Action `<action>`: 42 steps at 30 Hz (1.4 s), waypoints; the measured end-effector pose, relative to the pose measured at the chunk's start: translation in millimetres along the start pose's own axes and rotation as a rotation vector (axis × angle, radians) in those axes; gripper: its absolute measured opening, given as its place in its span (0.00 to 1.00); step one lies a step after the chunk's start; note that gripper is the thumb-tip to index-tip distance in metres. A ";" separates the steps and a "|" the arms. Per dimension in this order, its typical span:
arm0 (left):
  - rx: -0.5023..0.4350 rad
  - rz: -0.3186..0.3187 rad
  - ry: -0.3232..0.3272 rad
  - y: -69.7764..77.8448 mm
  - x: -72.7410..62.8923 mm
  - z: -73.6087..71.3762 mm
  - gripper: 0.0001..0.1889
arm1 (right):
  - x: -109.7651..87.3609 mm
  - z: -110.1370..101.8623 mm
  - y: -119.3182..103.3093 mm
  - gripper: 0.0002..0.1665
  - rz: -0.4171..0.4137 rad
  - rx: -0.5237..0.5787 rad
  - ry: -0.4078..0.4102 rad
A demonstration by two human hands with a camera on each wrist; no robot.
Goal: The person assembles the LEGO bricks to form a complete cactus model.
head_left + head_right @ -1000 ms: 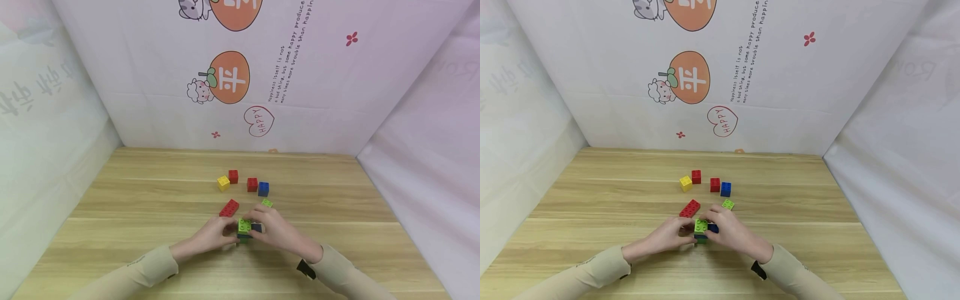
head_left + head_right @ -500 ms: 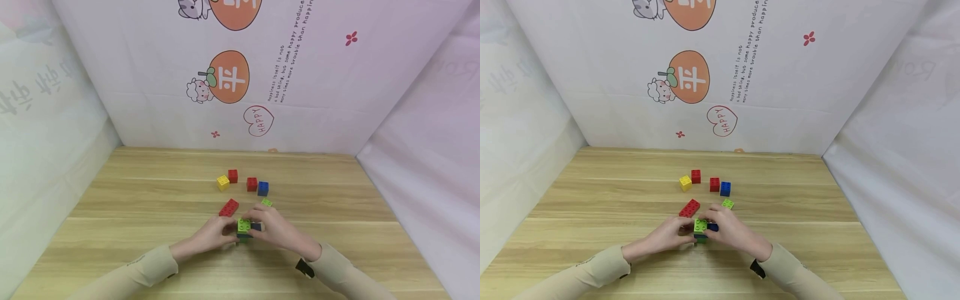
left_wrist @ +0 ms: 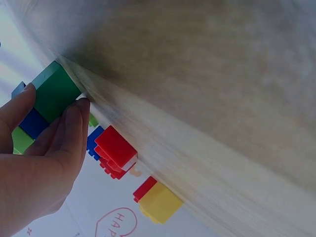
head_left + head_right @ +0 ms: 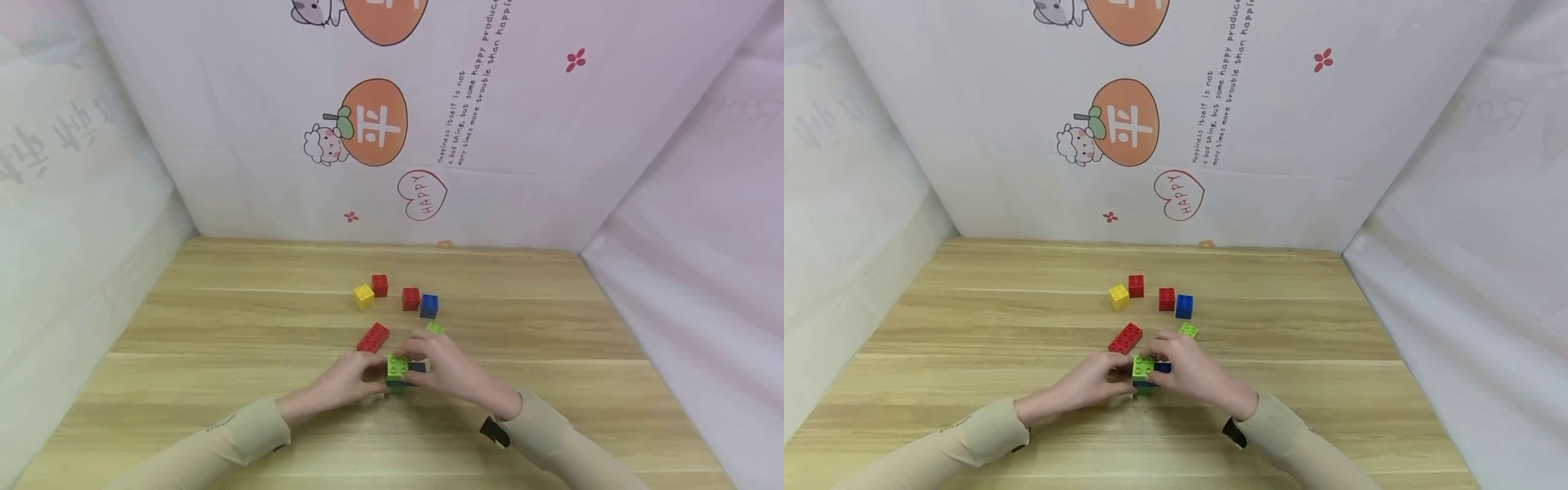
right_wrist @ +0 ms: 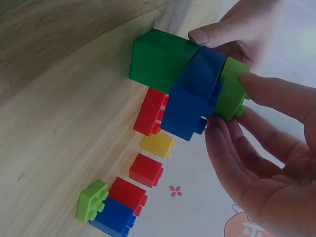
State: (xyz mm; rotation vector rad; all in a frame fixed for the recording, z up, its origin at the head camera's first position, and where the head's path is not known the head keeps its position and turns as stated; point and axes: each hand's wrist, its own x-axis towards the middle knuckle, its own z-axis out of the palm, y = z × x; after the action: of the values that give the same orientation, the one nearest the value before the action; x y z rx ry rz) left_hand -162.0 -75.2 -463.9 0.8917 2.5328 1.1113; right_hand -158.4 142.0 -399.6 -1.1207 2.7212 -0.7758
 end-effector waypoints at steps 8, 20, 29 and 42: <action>0.013 0.001 0.008 0.2 0.6 -0.7 0.17 | 4.4 -5.4 -0.6 0.16 -0.009 0.011 -0.040; 0.021 -0.012 0.012 1.2 0.2 -1.7 0.17 | 4.3 -2.7 -0.2 0.17 -0.003 0.012 -0.041; 0.011 -0.017 0.000 0.0 1.2 -1.3 0.17 | 1.1 0.6 4.8 0.17 -0.016 0.020 -0.030; 0.010 -0.025 -0.002 1.7 0.9 -2.1 0.17 | -3.3 4.0 10.6 0.18 -0.007 0.050 0.010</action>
State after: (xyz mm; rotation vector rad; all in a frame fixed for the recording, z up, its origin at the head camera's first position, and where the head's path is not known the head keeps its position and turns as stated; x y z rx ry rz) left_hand -162.9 -75.0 -461.2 0.8602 2.5437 1.0907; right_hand -161.5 149.0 -408.6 -1.1189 2.6918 -0.8475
